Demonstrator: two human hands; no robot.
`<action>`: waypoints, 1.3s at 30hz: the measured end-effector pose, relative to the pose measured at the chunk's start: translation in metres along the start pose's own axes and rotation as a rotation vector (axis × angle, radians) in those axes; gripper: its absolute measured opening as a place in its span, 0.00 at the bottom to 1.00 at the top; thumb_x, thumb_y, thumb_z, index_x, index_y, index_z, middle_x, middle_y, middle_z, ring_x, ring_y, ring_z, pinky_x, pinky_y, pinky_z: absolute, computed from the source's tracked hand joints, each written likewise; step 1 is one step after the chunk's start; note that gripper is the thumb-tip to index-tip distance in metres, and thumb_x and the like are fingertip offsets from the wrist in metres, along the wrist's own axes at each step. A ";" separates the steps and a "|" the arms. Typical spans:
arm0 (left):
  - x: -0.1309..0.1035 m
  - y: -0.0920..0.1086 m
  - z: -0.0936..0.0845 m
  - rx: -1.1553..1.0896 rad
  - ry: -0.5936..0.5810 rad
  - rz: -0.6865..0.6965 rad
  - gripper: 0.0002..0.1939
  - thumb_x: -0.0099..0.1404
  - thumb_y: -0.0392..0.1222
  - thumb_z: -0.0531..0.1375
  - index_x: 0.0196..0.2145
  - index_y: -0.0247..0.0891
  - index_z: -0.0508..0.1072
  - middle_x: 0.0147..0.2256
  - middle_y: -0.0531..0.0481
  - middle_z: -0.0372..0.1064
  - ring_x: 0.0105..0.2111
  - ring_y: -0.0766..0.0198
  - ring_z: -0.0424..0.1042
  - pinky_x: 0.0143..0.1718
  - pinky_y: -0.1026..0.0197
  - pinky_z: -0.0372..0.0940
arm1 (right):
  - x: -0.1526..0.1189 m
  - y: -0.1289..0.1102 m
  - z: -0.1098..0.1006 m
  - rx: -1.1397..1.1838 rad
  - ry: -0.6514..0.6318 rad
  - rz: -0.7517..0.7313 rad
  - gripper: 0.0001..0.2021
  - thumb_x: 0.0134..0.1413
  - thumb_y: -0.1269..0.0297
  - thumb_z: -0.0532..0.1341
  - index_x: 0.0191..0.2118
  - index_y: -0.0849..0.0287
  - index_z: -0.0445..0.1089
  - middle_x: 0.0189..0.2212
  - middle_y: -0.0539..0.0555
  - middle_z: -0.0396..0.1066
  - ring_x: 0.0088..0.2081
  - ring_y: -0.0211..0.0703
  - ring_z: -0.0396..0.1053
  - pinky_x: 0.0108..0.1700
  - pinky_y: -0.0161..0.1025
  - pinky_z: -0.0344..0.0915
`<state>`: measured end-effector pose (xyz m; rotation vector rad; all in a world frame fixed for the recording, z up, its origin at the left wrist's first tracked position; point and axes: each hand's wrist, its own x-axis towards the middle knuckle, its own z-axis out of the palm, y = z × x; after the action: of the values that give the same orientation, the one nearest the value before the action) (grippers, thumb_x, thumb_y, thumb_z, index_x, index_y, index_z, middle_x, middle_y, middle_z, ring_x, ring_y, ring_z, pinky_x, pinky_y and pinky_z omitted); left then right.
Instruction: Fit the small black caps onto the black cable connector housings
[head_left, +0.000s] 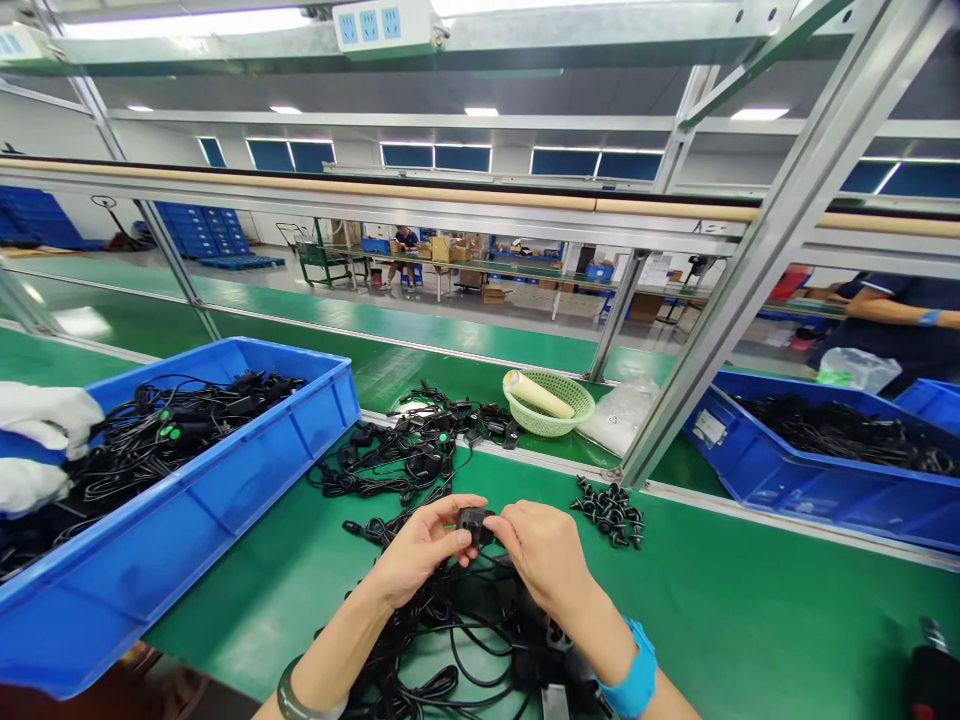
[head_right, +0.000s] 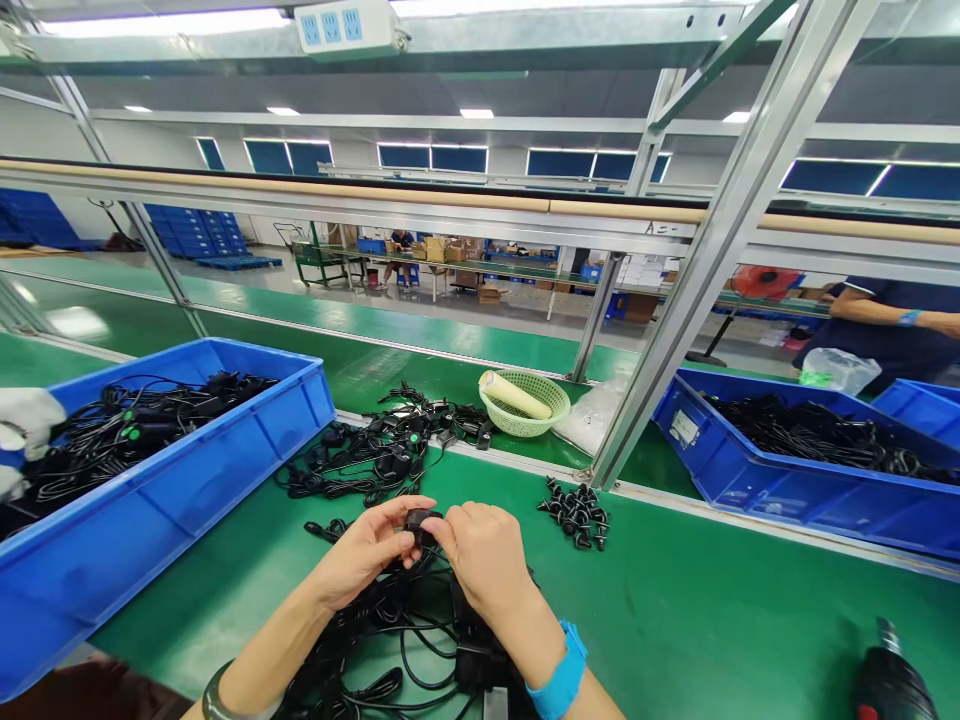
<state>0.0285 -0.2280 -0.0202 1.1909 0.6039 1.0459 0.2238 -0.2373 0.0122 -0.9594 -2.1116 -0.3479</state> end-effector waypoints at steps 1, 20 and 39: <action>0.000 0.000 0.000 -0.003 0.004 0.007 0.23 0.60 0.45 0.70 0.52 0.38 0.74 0.36 0.48 0.69 0.29 0.70 0.68 0.32 0.66 0.65 | -0.001 -0.001 -0.001 0.056 -0.023 0.025 0.21 0.72 0.57 0.49 0.29 0.60 0.65 0.22 0.49 0.64 0.25 0.37 0.59 0.30 0.37 0.49; 0.023 0.027 -0.024 0.925 -0.259 -0.074 0.34 0.53 0.45 0.69 0.57 0.38 0.68 0.35 0.48 0.73 0.35 0.59 0.70 0.38 0.61 0.61 | 0.008 0.027 -0.020 0.583 -0.005 0.362 0.13 0.61 0.63 0.62 0.51 0.54 0.71 0.48 0.51 0.70 0.46 0.37 0.69 0.42 0.31 0.70; 0.056 0.063 -0.067 1.369 -0.389 -0.177 0.16 0.63 0.43 0.63 0.49 0.39 0.76 0.39 0.49 0.77 0.39 0.59 0.75 0.39 0.65 0.66 | -0.069 0.109 0.001 0.165 -0.466 0.612 0.10 0.64 0.67 0.59 0.48 0.62 0.71 0.47 0.56 0.68 0.49 0.46 0.64 0.55 0.47 0.62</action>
<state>-0.0251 -0.1471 0.0267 2.3720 1.1308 0.0913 0.3317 -0.1983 -0.0472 -1.6289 -2.0603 0.3873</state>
